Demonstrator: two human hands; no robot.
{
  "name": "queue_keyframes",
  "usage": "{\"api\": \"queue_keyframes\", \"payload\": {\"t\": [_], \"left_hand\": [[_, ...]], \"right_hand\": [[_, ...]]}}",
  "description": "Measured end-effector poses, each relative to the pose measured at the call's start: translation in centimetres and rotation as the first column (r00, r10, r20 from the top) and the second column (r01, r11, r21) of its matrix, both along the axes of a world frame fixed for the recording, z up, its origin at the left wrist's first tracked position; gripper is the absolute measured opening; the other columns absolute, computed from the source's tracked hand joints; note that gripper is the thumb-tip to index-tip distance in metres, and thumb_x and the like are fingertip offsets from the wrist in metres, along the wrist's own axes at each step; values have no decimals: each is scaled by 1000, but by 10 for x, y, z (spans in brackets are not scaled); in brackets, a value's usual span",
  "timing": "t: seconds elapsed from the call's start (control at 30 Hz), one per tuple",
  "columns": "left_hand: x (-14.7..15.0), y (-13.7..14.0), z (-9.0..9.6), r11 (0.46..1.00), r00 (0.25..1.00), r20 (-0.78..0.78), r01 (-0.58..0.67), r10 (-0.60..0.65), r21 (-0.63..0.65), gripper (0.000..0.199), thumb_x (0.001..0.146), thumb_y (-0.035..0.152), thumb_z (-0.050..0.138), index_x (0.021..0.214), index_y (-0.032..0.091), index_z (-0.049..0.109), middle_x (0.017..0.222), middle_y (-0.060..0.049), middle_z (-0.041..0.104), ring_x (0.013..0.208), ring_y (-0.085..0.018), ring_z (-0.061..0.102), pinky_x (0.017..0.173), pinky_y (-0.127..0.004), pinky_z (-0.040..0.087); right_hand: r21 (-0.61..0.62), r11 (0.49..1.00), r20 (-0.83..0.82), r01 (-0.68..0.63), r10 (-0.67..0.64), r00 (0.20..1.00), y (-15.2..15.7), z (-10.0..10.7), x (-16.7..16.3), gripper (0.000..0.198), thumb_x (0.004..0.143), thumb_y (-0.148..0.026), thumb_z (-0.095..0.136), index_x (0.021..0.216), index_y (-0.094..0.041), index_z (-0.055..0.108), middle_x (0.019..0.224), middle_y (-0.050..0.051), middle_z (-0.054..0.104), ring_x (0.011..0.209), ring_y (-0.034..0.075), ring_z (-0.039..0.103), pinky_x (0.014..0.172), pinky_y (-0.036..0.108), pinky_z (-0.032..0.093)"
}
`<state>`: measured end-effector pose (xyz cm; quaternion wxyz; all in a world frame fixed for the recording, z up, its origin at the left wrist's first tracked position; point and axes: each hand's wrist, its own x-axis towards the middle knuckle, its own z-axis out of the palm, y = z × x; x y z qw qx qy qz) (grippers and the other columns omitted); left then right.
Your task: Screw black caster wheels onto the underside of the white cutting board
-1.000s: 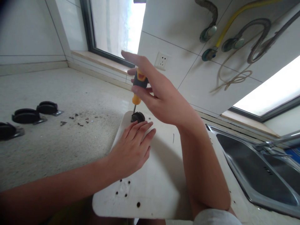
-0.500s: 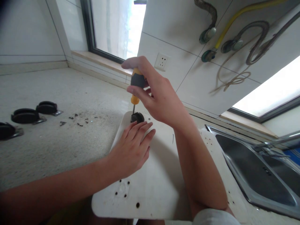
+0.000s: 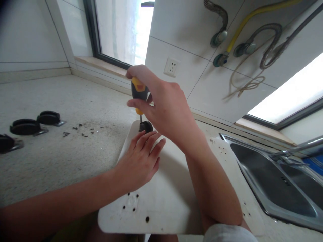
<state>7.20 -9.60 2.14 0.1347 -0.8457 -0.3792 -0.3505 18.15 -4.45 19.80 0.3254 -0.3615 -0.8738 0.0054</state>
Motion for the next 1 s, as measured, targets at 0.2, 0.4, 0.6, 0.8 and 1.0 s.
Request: {"api": "queue_keyframes", "payload": {"t": [0.2, 0.4, 0.6, 0.8, 1.0], "left_hand": [[-1, -1, 0, 1000, 1000, -14, 6, -6, -11, 52, 105, 24, 63, 154, 8, 59, 166, -21, 59, 153, -36, 53, 132, -59, 37], [-1, -2, 0, 1000, 1000, -24, -4, 4, -15, 52, 106, 26, 61, 156, 9, 58, 167, -19, 58, 155, -37, 51, 133, -59, 36], [-1, -2, 2, 1000, 1000, -30, -1, 0, -20, 52, 106, 25, 61, 155, 9, 59, 168, -21, 58, 155, -36, 51, 132, -59, 37], [0, -1, 0, 1000, 1000, -13, 4, -4, 1, 52, 104, 23, 63, 153, 8, 59, 165, -21, 60, 152, -37, 54, 130, -60, 40], [-1, 1, 0, 1000, 1000, -8, 3, -3, 3, 52, 100, 21, 67, 151, 10, 63, 163, -21, 63, 150, -37, 58, 130, -58, 41]], "right_hand": [[-144, 946, -69, -291, 284, 956, 20, -4, 10, 60, 104, -27, 71, 161, -33, 54, 166, 6, 59, 139, 24, 68, 113, 38, 63], [-209, 877, -213, -432, 390, 896, 34, -8, 13, 46, 97, -27, 81, 141, -30, 67, 150, 4, 67, 123, 22, 75, 109, 39, 68], [-79, 967, -188, -241, 223, 956, 19, -8, -1, 37, 94, -19, 82, 127, -28, 69, 121, 0, 73, 100, 17, 74, 95, 32, 68], [20, 996, -144, -83, 85, 986, 14, -14, -7, 38, 94, -25, 85, 129, -26, 70, 114, 1, 76, 93, 16, 71, 91, 32, 65], [154, 987, -404, -44, 104, 909, 4, 0, 5, 38, 98, -38, 81, 131, -32, 63, 136, 4, 72, 103, 17, 73, 81, 31, 63]]}}
